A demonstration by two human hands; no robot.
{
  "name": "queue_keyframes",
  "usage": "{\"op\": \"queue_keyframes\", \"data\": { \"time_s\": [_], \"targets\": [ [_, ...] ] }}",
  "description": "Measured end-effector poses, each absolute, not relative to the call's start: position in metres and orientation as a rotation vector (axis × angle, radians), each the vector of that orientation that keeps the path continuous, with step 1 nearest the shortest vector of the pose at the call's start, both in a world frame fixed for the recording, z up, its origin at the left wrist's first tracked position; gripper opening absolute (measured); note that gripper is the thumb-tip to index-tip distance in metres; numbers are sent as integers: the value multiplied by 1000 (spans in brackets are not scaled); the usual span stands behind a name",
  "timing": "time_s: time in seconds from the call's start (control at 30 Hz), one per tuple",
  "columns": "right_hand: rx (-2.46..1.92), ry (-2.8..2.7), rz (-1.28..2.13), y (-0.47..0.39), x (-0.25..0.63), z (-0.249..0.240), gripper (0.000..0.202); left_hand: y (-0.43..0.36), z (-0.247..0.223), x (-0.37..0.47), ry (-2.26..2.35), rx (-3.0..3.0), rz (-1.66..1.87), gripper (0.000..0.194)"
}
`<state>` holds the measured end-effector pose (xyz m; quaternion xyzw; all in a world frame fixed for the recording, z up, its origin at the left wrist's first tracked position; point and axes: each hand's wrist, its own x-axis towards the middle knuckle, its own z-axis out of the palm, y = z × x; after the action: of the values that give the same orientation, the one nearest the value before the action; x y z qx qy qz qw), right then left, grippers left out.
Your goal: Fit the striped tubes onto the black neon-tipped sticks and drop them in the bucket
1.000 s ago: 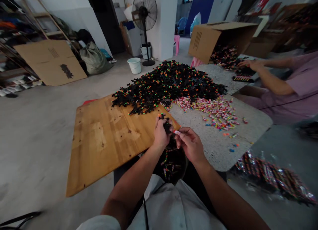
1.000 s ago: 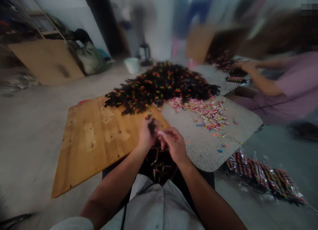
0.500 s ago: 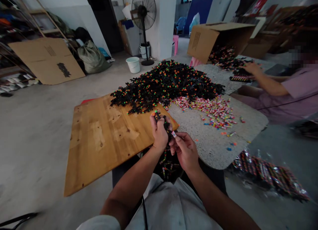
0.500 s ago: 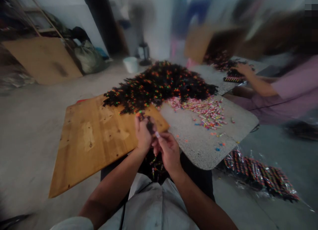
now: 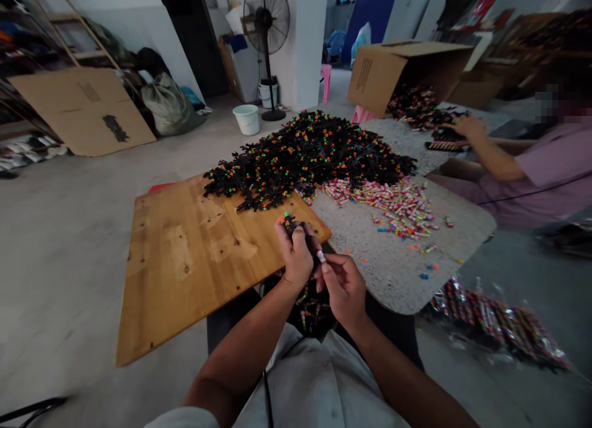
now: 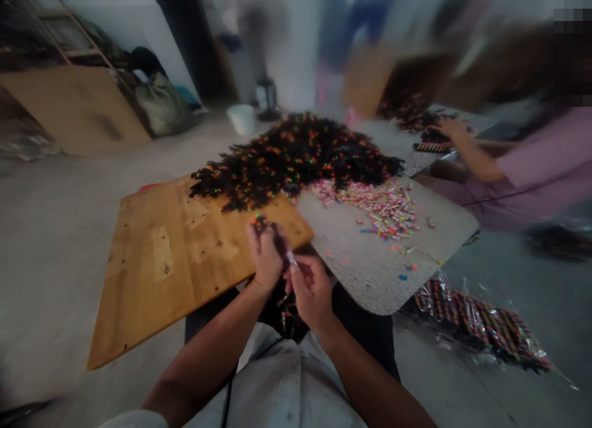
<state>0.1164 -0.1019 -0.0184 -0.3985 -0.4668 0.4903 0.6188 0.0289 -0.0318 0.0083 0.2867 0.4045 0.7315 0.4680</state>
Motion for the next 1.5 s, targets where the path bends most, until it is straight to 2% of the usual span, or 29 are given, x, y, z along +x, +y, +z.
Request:
{"op": "queue_keyframes", "data": {
  "time_s": [0.23,0.5,0.73,1.23,1.37,1.5],
  "targets": [
    [-870,-846,1406,-95,117,-19,24,-30,7,28,1044,733,1777,22],
    [-956,-1101,1161,-100,120,-22,19,-34,3,24,1023,759,1677,28],
    [-961,-1200,1042,-103,121,-35,16,-39,1,26,1025,699,1750,27],
    [-917,-1206,1295,-100,113,-46,25,-29,-17,23,1043,728,1786,25],
    [-1098,-1479,1252,-76,146,-65,26,-29,-40,5,1294,1086,1569,20],
    [-1741,-1708,554,-12,215,-80,29,-36,-73,-24,1521,1914,824,24]
  ]
}}
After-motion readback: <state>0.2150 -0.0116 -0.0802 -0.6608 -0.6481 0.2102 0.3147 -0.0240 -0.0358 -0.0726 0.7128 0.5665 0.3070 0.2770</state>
